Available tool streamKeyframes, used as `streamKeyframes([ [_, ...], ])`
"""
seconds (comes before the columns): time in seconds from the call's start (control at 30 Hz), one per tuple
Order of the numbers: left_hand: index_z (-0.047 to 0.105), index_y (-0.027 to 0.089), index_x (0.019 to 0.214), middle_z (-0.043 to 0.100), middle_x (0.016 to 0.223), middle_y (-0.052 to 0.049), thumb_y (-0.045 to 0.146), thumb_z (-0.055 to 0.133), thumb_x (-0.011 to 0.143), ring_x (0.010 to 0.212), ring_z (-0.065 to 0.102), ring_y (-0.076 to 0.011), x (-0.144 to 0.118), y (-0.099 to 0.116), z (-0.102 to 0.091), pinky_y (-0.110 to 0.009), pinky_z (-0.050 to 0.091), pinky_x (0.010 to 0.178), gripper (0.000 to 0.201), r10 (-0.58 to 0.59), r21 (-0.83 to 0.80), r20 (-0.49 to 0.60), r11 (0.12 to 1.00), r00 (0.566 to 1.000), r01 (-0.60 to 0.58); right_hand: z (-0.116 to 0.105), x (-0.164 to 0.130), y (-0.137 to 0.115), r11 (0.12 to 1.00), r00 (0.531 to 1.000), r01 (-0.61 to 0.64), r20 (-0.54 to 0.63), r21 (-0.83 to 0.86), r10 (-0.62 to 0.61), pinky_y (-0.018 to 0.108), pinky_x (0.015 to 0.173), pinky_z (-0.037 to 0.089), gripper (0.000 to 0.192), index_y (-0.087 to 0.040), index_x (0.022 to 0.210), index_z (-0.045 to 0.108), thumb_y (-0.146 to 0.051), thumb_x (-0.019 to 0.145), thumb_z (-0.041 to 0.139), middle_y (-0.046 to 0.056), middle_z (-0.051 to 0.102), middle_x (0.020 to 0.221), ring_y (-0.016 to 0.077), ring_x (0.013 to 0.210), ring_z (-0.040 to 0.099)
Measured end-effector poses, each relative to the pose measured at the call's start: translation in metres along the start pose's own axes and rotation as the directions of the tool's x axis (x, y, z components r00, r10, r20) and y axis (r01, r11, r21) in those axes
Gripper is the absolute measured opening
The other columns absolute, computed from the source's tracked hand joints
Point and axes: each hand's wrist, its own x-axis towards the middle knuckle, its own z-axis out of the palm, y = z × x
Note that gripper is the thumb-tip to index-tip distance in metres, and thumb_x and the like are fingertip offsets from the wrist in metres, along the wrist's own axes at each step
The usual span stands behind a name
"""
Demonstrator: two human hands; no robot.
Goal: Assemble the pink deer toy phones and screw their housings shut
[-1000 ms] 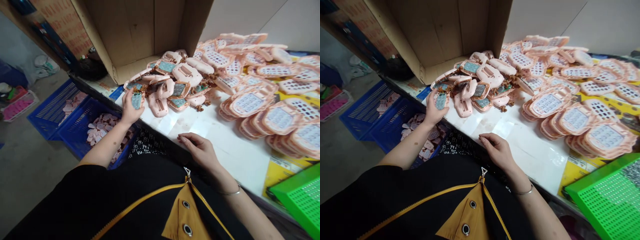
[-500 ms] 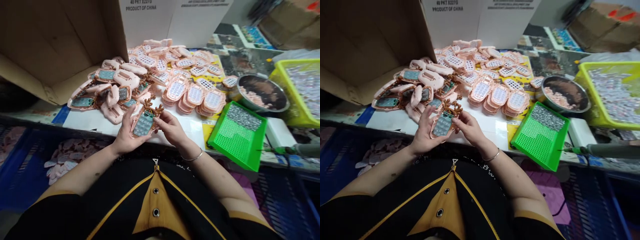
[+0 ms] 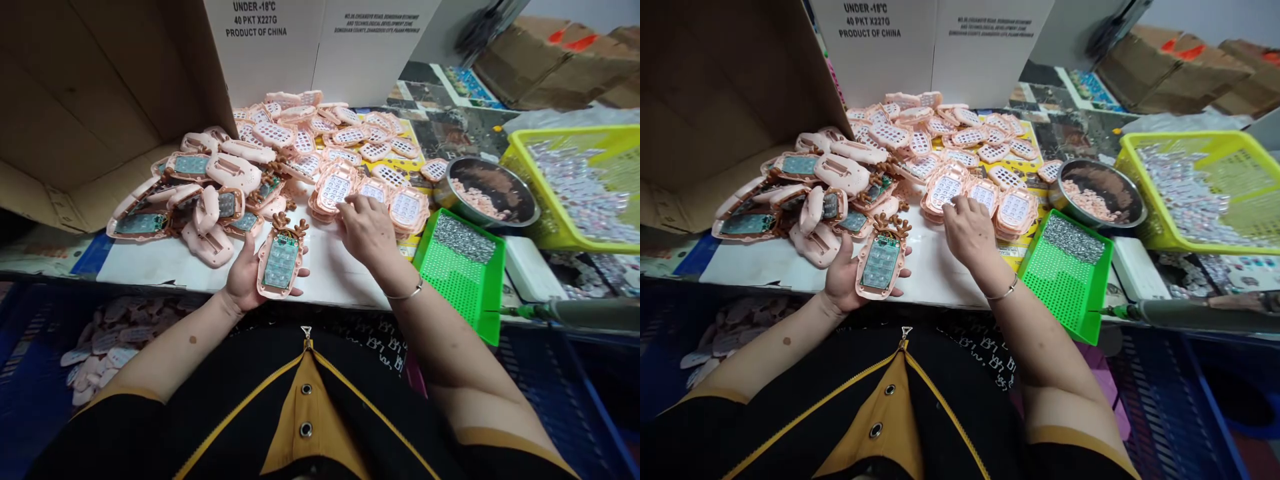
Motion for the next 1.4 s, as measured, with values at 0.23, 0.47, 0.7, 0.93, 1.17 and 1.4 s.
streamKeyframes([
  [0.23, 0.068, 0.014, 0.116, 0.071, 0.121, -0.018, 0.064, 0.064, 0.081, 0.077, 0.074, -0.0241, 0.003, 0.003, 0.0, -0.035, 0.061, 0.054, 0.06, 0.06, 0.003, -0.108, 0.998, 0.992, -0.061, -0.01, 0.003, 0.004, 0.967, 0.991, 0.108, 0.104, -0.23, -0.085, 0.05, 0.098, 0.044, 0.023, -0.019, 0.099, 0.064, -0.018, 0.1, 0.042, 0.016, 0.068, 0.12, 0.0284, 0.112, 0.056],
  [0.47, 0.066, 0.018, 0.113, 0.072, 0.116, -0.014, 0.075, 0.072, 0.066, 0.074, 0.071, -0.021, 0.008, 0.004, 0.014, -0.03, 0.056, 0.055, 0.073, 0.197, 0.14, -0.163, 0.975, 0.967, -0.175, -0.023, -0.048, -0.018, 0.992, 0.99, 0.129, 0.068, -0.017, -0.127, 0.053, 0.108, 0.039, 0.024, -0.028, 0.107, 0.067, -0.02, 0.1, 0.045, 0.009, 0.071, 0.124, 0.0263, 0.119, 0.06],
  [0.7, 0.064, 0.02, 0.112, 0.074, 0.089, -0.01, 0.078, 0.063, 0.073, 0.08, 0.074, -0.0308, 0.01, -0.009, 0.014, -0.036, 0.056, 0.055, 0.07, 0.13, 0.171, -0.222, 0.981, 0.966, -0.092, -0.009, -0.095, -0.022, 0.946, 0.988, 0.096, 0.084, 0.309, -0.128, 0.058, 0.112, 0.04, 0.025, -0.034, 0.103, 0.07, -0.019, 0.097, 0.051, 0.004, 0.074, 0.115, 0.0225, 0.112, 0.066],
  [0.93, 0.069, 0.019, 0.101, 0.075, 0.082, -0.008, 0.074, 0.077, 0.061, 0.066, 0.073, -0.0268, -0.001, -0.006, 0.027, -0.033, 0.056, 0.05, 0.068, 0.087, 0.089, -0.135, 0.993, 0.987, -0.075, 0.007, -0.101, -0.048, 0.104, 0.881, -0.379, 0.325, 0.919, 0.343, 0.052, 0.101, 0.054, 0.052, -0.028, 0.129, 0.057, -0.062, 0.09, 0.051, 0.013, 0.066, 0.13, 0.0286, 0.119, 0.065],
  [1.17, 0.07, 0.014, 0.095, 0.075, 0.074, -0.01, 0.07, 0.08, 0.06, 0.067, 0.075, -0.0277, -0.006, -0.009, 0.032, -0.032, 0.058, 0.054, 0.067, 0.002, 0.134, -0.054, 0.991, 0.999, 0.006, 0.005, -0.093, -0.064, -0.495, 0.791, -0.549, 0.61, 0.674, -0.047, 0.039, 0.087, 0.06, 0.063, -0.026, 0.109, 0.066, -0.075, 0.07, 0.072, 0.005, 0.076, 0.1, 0.0222, 0.091, 0.072],
  [1.4, 0.07, 0.011, 0.1, 0.077, 0.079, -0.012, 0.06, 0.079, 0.067, 0.068, 0.075, -0.0268, -0.003, -0.014, 0.03, -0.033, 0.06, 0.058, 0.06, 0.023, 0.157, -0.086, 0.988, 0.996, -0.009, 0.01, -0.098, -0.061, -0.535, 0.765, -0.51, 0.64, 0.673, 0.076, 0.042, 0.09, 0.059, 0.075, -0.027, 0.116, 0.063, -0.067, 0.057, 0.086, 0.006, 0.076, 0.103, 0.0231, 0.092, 0.073],
])
